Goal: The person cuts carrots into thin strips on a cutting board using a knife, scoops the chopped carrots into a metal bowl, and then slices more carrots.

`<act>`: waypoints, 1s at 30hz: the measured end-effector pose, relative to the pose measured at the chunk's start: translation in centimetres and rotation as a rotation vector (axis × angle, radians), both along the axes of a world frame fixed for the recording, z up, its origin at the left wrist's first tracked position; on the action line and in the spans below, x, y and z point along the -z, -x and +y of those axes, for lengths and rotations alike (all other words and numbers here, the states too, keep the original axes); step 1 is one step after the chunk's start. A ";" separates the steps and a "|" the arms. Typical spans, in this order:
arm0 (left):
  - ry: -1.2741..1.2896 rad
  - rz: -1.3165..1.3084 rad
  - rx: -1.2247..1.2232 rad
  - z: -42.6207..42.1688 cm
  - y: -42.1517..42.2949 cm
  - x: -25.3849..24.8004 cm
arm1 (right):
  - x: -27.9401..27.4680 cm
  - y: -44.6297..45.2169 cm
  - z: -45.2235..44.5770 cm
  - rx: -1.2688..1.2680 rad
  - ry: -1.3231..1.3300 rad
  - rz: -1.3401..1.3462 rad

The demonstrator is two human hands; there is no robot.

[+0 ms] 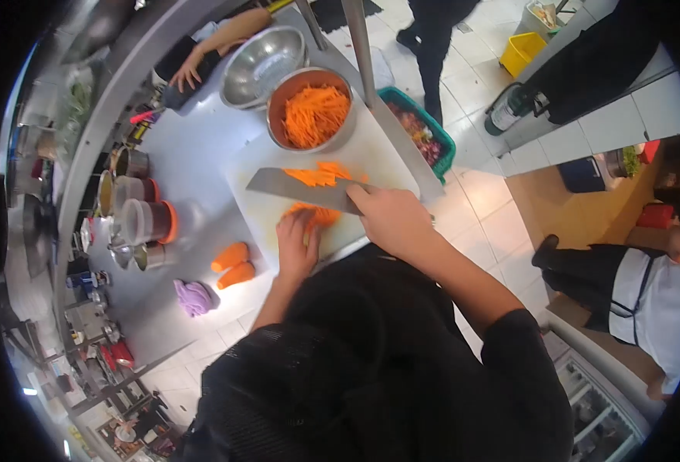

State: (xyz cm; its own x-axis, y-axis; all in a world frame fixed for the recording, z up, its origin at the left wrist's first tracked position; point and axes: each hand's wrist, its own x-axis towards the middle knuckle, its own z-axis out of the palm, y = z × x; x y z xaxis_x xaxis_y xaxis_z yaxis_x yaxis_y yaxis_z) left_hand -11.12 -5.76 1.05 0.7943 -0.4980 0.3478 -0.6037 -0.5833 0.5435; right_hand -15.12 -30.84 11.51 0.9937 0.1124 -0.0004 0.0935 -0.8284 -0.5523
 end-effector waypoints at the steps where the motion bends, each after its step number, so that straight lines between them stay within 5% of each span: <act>1: 0.060 -0.044 -0.002 0.3 0.1 -0.9 | -0.5 -0.2 -0.2 0.014 0.029 -0.058; 5: 0.158 -0.257 0.043 -0.2 -2.0 -7.2 | -1.5 -3.4 -2.3 0.059 0.186 -0.230; 9: -0.326 -0.168 0.263 -4.2 -7.7 -13.5 | -1.2 -6.9 -4.4 0.032 0.290 -0.289; 16: -0.518 0.183 0.311 -7.9 -17.2 -12.0 | -0.3 -7.9 -5.4 0.015 0.293 -0.261; 19: 0.200 0.444 0.250 -7.2 -20.0 -12.0 | 0.6 -6.8 -5.6 0.054 0.295 -0.252; 23: 0.732 0.242 -0.185 -4.0 -17.3 -11.2 | 1.4 -4.4 -5.5 0.160 0.146 -0.167; 25: 0.665 0.033 -0.463 -3.6 -12.6 -10.8 | 1.5 -3.1 -5.3 0.197 0.061 -0.104; 30: 0.271 0.050 -0.230 1.4 -2.8 -2.1 | 2.7 0.2 -2.6 0.126 -0.250 0.115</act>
